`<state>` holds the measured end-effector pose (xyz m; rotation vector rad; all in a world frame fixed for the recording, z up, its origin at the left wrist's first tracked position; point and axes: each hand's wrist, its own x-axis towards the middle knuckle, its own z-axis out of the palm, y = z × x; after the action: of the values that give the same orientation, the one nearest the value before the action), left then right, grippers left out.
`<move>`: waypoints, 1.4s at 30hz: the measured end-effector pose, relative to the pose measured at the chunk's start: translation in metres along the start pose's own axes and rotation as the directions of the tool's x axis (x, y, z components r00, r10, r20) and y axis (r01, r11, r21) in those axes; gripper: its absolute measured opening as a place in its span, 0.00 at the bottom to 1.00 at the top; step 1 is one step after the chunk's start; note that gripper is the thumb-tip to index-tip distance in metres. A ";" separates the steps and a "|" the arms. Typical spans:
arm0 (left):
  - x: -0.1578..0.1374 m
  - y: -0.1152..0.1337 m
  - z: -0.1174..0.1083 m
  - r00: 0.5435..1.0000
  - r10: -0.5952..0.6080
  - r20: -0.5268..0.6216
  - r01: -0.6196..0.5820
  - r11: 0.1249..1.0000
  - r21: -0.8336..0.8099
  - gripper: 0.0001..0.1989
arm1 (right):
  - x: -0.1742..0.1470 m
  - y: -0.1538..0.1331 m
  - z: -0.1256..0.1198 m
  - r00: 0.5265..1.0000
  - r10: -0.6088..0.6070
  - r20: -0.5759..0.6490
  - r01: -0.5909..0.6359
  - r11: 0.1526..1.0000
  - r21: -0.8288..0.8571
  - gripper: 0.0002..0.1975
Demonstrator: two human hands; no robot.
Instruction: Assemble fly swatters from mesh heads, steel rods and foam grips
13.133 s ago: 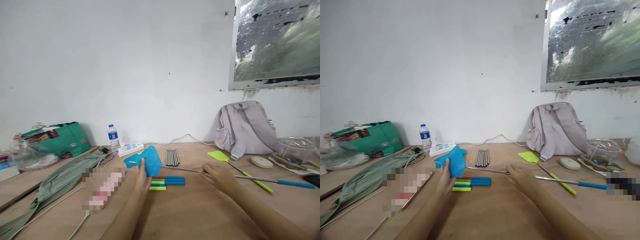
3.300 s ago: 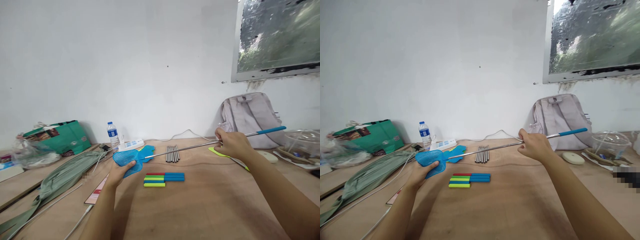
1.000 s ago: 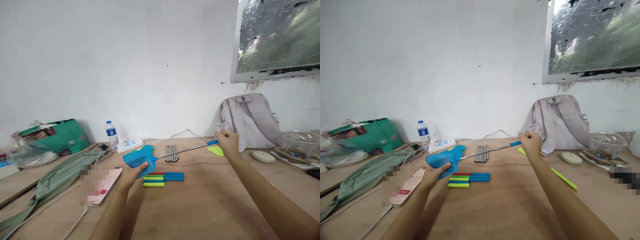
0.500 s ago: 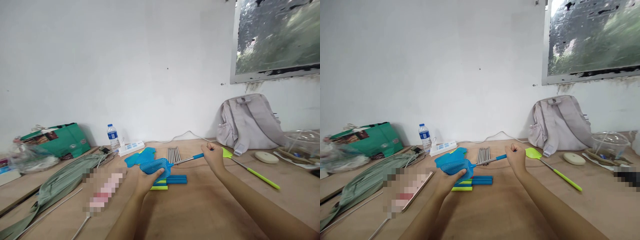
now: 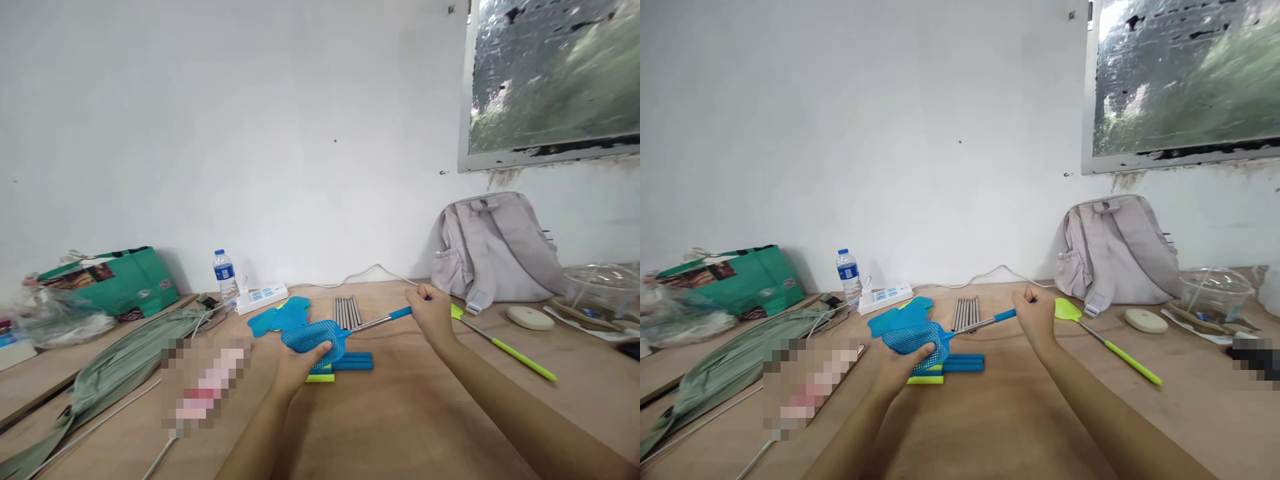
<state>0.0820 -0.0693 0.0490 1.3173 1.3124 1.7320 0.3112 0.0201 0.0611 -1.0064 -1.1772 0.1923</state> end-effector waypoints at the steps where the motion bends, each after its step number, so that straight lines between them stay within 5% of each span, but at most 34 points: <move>1: -0.002 0.001 0.001 1.000 -0.003 -0.011 0.003 1.000 -0.009 0.16 | 0.002 -0.002 -0.002 1.000 -0.016 0.008 0.016 1.000 -0.005 0.16; 5: -0.002 0.002 -0.001 0.999 -0.020 -0.041 0.019 0.999 -0.037 0.19 | 0.002 -0.005 -0.018 0.975 -0.155 0.157 0.165 0.985 -0.052 0.13; 7: 0.002 0.000 -0.005 0.999 -0.050 -0.005 0.049 0.998 -0.041 0.19 | -0.001 0.001 -0.032 0.910 -0.253 0.328 0.286 0.956 -0.058 0.09; 9: 0.006 -0.003 -0.009 0.993 -0.103 0.056 0.105 0.994 -0.031 0.21 | -0.005 0.013 -0.051 0.777 -0.323 0.540 0.412 0.910 -0.048 0.05; 13: 0.006 -0.012 -0.008 0.972 -0.184 0.147 0.195 0.979 -0.066 0.28 | -0.011 0.045 -0.091 0.429 -0.362 0.828 0.673 0.740 -0.025 0.08; 15: 0.001 -0.014 -0.004 0.948 -0.206 0.243 0.243 0.961 -0.133 0.29 | -0.012 0.059 -0.108 0.334 -0.341 0.879 0.768 0.638 -0.045 0.11; 17: -0.004 -0.015 0.001 0.911 -0.195 0.364 0.299 0.919 -0.256 0.27 | -0.010 0.071 -0.121 0.309 -0.301 0.902 0.820 0.565 -0.093 0.12; 20: -0.006 -0.018 0.006 0.879 -0.117 0.461 0.334 0.843 -0.422 0.24 | -0.002 0.089 -0.139 0.343 -0.283 0.896 0.831 0.536 -0.149 0.13; 22: -0.002 -0.022 0.007 0.903 -0.079 0.422 0.291 0.835 -0.467 0.19 | 0.008 0.102 -0.151 0.406 -0.305 0.862 0.827 0.524 -0.204 0.13; 27: 0.008 -0.035 0.006 0.981 -0.056 0.185 0.130 0.900 -0.417 0.11 | 0.033 0.127 -0.179 0.720 -0.270 0.639 0.684 0.430 -0.589 0.16; 29: 0.008 -0.038 0.006 0.991 -0.052 0.127 0.098 0.913 -0.395 0.10 | 0.039 0.132 -0.189 0.800 -0.183 0.572 0.590 0.413 -0.694 0.17; 33: 0.008 -0.041 0.005 0.997 -0.042 0.072 0.067 0.920 -0.386 0.08 | 0.042 0.127 -0.200 0.845 0.025 0.535 0.472 0.435 -0.766 0.18; 38: 0.013 -0.043 0.002 0.999 -0.026 -0.025 0.017 0.946 -0.323 0.07 | 0.040 0.124 -0.200 0.828 0.172 0.534 0.409 0.468 -0.784 0.15; 42: 0.018 -0.044 -0.002 0.996 -0.015 -0.086 -0.004 0.977 -0.212 0.05 | 0.033 0.129 -0.189 0.844 -0.010 0.537 0.474 0.483 -0.736 0.09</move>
<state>0.0700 -0.0392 0.0143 1.1286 1.1397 1.8861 0.5287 0.0099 -0.0161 -1.6934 -1.9489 -0.4960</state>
